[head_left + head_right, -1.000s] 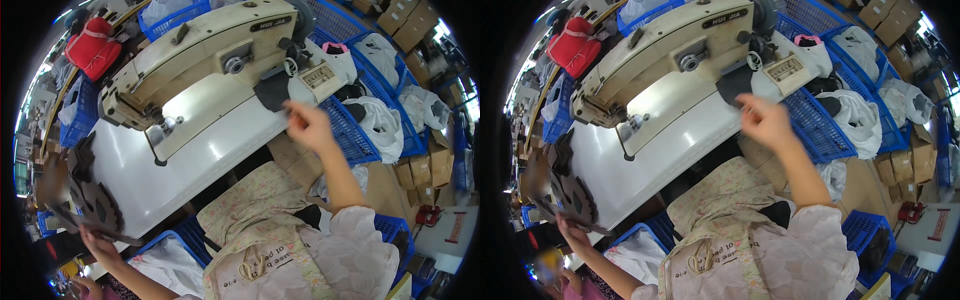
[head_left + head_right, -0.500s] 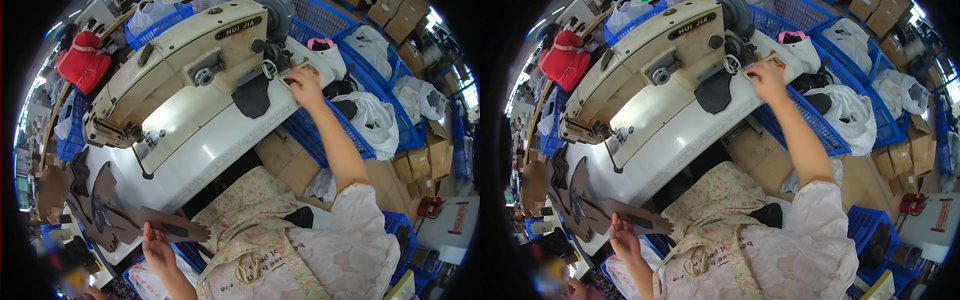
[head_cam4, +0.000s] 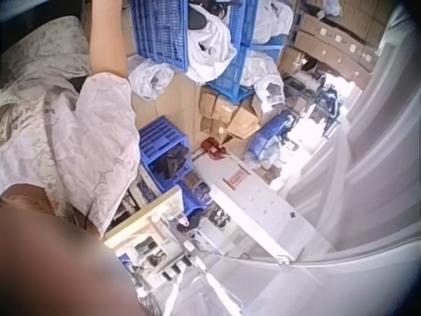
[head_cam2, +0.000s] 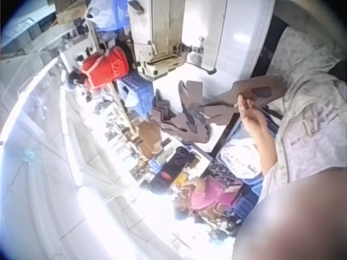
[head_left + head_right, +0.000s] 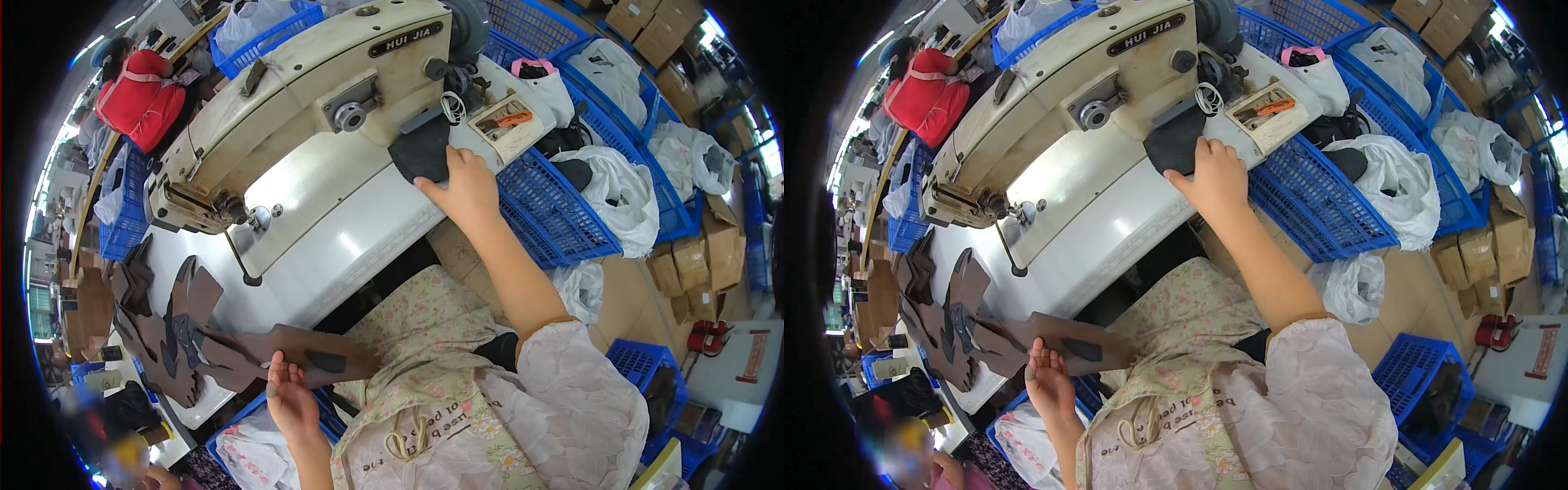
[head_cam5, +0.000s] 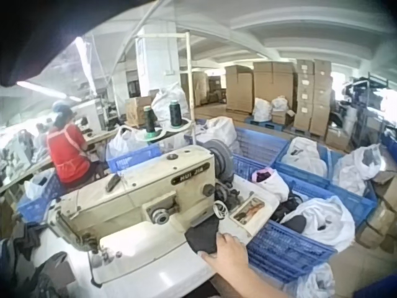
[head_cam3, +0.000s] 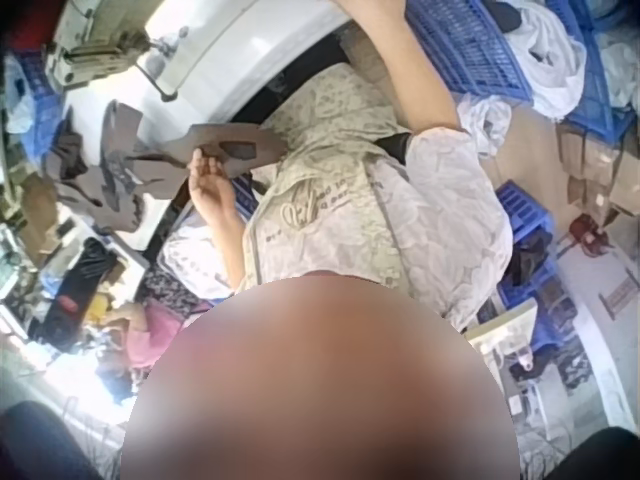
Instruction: The recorder uses a heavy-duty industrial sewing machine to stitch together layers of a dark brown and black leather shoe upper in a factory setting.
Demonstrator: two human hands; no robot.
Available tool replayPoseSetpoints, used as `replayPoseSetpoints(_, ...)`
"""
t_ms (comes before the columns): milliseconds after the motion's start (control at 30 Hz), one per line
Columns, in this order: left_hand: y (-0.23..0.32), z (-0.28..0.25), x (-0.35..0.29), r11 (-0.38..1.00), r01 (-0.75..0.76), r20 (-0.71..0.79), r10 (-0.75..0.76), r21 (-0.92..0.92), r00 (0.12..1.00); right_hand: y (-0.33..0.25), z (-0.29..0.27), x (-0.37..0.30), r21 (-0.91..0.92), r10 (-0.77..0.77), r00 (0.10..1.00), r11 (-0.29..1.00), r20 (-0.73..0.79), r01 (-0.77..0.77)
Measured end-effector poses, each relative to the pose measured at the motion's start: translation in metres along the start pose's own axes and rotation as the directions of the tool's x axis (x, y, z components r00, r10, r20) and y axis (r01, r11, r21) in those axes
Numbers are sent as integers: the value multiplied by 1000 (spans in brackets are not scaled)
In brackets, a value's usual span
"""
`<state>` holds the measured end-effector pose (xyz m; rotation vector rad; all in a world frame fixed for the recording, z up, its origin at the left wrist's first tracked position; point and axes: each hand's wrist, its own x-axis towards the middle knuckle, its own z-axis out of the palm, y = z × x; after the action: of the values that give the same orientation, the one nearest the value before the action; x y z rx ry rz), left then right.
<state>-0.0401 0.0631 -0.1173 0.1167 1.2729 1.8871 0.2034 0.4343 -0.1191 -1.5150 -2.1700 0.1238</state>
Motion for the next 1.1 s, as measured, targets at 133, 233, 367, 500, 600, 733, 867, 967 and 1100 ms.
replayPoseSetpoints(133,-8,3,0,1000,17,18,-18,25,1000,-3,-18,-7,111,2,993,994,-116,11)
replayPoseSetpoints(233,-16,13,0,998,46,61,-49,39,997,-16,-45,-29,185,-55,984,979,-171,87)
replayPoseSetpoints(367,-28,31,-2,994,113,92,-113,3,989,-52,-74,-83,394,-354,927,840,-122,372)
replayPoseSetpoints(500,-32,51,-4,996,85,184,-89,32,979,-93,-64,-124,536,-663,748,615,-47,578)
replayPoseSetpoints(600,-29,61,-4,995,92,177,-98,42,979,-104,-50,-132,591,-757,653,545,40,595)
replayPoseSetpoints(733,-26,65,-4,980,134,135,-114,-150,984,-102,-33,-129,677,-616,787,595,38,433)
replayPoseSetpoints(867,-32,69,-5,972,143,201,-104,-188,974,-107,-12,-113,795,-483,858,583,176,165)
replayPoseSetpoints(967,-38,81,2,954,255,264,-209,-154,942,-115,4,-82,770,-438,897,591,54,242)
replayPoseSetpoints(1100,-34,104,29,953,229,333,-154,-199,930,-127,23,-21,630,-560,828,645,4,433)
